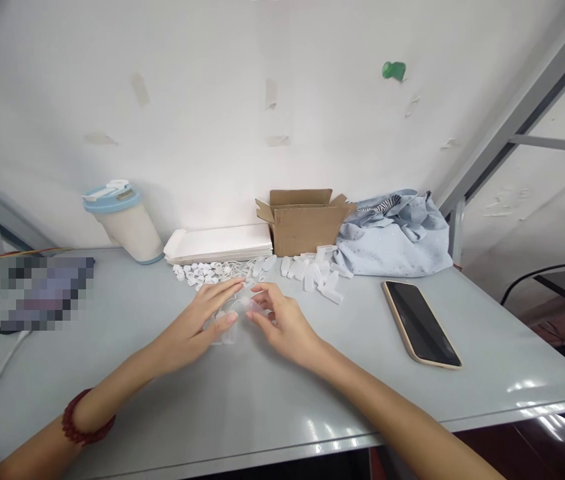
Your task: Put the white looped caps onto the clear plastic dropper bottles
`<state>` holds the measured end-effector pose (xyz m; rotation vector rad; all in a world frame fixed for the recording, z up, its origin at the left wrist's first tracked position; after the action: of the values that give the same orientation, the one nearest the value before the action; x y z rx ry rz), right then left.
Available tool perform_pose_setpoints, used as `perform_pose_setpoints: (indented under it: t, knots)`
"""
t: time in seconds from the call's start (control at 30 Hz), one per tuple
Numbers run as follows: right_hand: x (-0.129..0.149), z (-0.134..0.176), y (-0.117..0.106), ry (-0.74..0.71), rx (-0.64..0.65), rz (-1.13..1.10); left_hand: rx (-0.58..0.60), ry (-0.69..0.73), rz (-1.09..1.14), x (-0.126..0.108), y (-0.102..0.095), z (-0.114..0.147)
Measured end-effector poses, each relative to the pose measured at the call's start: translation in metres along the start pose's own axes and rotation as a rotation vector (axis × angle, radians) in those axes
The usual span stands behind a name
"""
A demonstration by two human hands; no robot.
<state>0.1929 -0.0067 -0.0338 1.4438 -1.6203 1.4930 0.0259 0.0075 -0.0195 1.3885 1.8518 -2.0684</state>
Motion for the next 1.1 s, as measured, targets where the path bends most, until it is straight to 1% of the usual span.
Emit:
perform_pose_setpoints:
  t: [0.07, 0.17, 0.33, 0.53, 0.73, 0.87, 0.97, 1.03, 1.1]
  knots:
    - [-0.001, 0.000, 0.002, 0.014, -0.007, -0.044, 0.006, 0.044, -0.014, -0.007, 0.002, 0.003]
    - [-0.005, 0.001, 0.002, 0.041, -0.033, -0.049, -0.003, 0.086, -0.028, -0.012, 0.001, 0.005]
    - [-0.008, 0.001, -0.001, 0.060, -0.071, -0.044, -0.049, 0.151, -0.038, -0.013, -0.001, 0.007]
    - [-0.004, 0.001, -0.002, 0.050, -0.079, -0.069, -0.119, 0.239, -0.030, -0.014, -0.002, 0.008]
    - [0.001, 0.001, -0.001, 0.020, -0.052, -0.191, -0.234, 0.398, 0.013, -0.018, -0.007, 0.009]
    - [0.003, 0.002, -0.001, 0.001, -0.064, -0.198, -0.344, 0.501, 0.083, -0.019, -0.010, 0.011]
    - [0.005, 0.002, -0.003, -0.025, -0.086, -0.128, -0.422, 0.471, 0.125, -0.019, -0.013, 0.011]
    - [0.007, 0.003, -0.004, -0.060, -0.110, -0.034, -0.443, 0.374, 0.140, -0.018, -0.014, 0.010]
    - [0.010, 0.005, -0.004, -0.116, -0.122, 0.075, -0.417, 0.229, 0.153, -0.015, -0.014, 0.008]
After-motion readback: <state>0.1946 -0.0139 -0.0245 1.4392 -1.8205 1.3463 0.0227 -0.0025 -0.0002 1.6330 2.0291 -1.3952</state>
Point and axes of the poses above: each hand's wrist, its own z-axis away from the middle knuckle, its own y-axis out of the palm, x = y × z, the point moved 4 cm from there along -z, towards the middle knuckle, and after that the axes turned 3 degrees about -y, right-handed, at the moved point
